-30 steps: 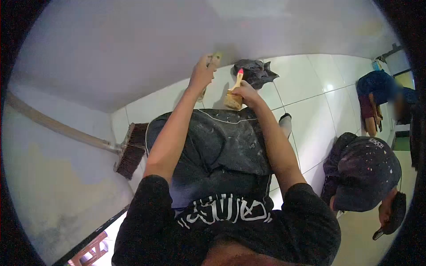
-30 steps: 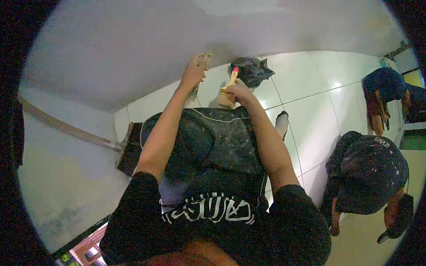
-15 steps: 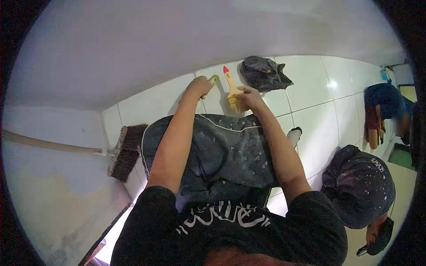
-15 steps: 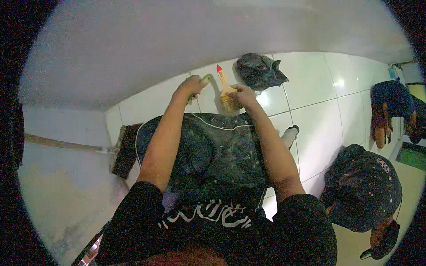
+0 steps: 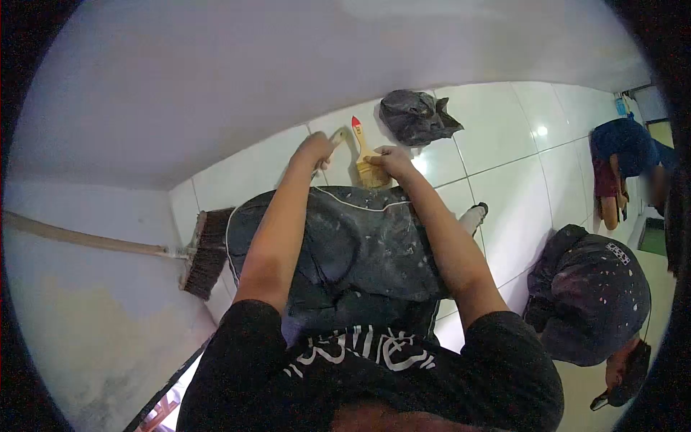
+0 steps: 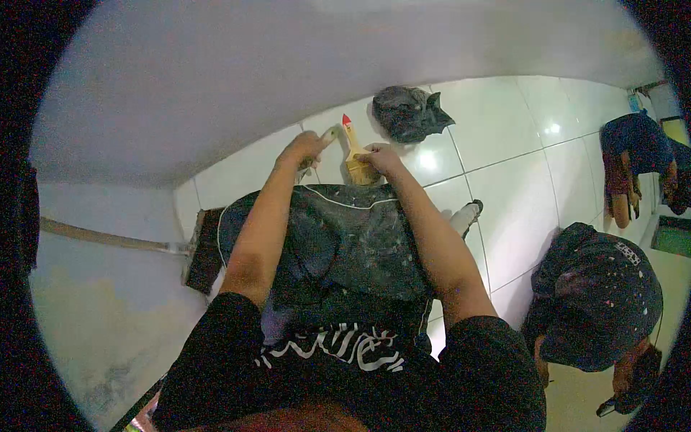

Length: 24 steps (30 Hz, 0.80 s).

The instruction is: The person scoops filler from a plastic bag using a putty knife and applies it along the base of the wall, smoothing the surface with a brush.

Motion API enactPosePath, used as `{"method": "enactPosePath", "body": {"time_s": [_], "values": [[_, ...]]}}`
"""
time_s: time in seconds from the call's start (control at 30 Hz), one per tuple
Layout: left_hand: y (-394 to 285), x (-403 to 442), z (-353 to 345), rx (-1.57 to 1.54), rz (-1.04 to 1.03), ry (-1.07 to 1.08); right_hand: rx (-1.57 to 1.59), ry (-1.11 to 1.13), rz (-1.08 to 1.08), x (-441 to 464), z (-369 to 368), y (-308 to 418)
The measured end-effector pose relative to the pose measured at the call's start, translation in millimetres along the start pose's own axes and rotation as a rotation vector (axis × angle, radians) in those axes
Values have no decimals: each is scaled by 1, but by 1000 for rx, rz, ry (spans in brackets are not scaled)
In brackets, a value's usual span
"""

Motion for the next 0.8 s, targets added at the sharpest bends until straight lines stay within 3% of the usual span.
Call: {"method": "enactPosePath", "body": {"time_s": [0.03,0.17,0.27,0.4,0.43,0.53,0.67,0.8], "values": [[6,0,-2,53,79,32,21,-15,40,-2,2,6],[2,-2,2,66,66,13,-54,0,-60,-2,4,2],[-19,-10,7,-60,-99,-73,-112,11,-100,14,1,-21],[1,-3,2,192,63,-15,-93,-27,64,14,2,-7],[3,-6,0,127,100,-2,-65,-27,108,17,1,-6],[0,-3,5,167,30,-20,-210,44,-110,5,1,-12],[2,-6,3,104,83,8,-78,24,-4,23,-3,-24],[-7,-21,1,36,71,-4,-487,102,14,17,-2,-12]]}}
Point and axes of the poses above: each hand's wrist, its own x-axis towards the middle knuckle, its own z-axis out of the back of the hand, y = z × x, the point moved 8 cm from there along x, towards the middle knuckle, and after that the axes turned 12 degrees about -x, right-handed, at the moved point
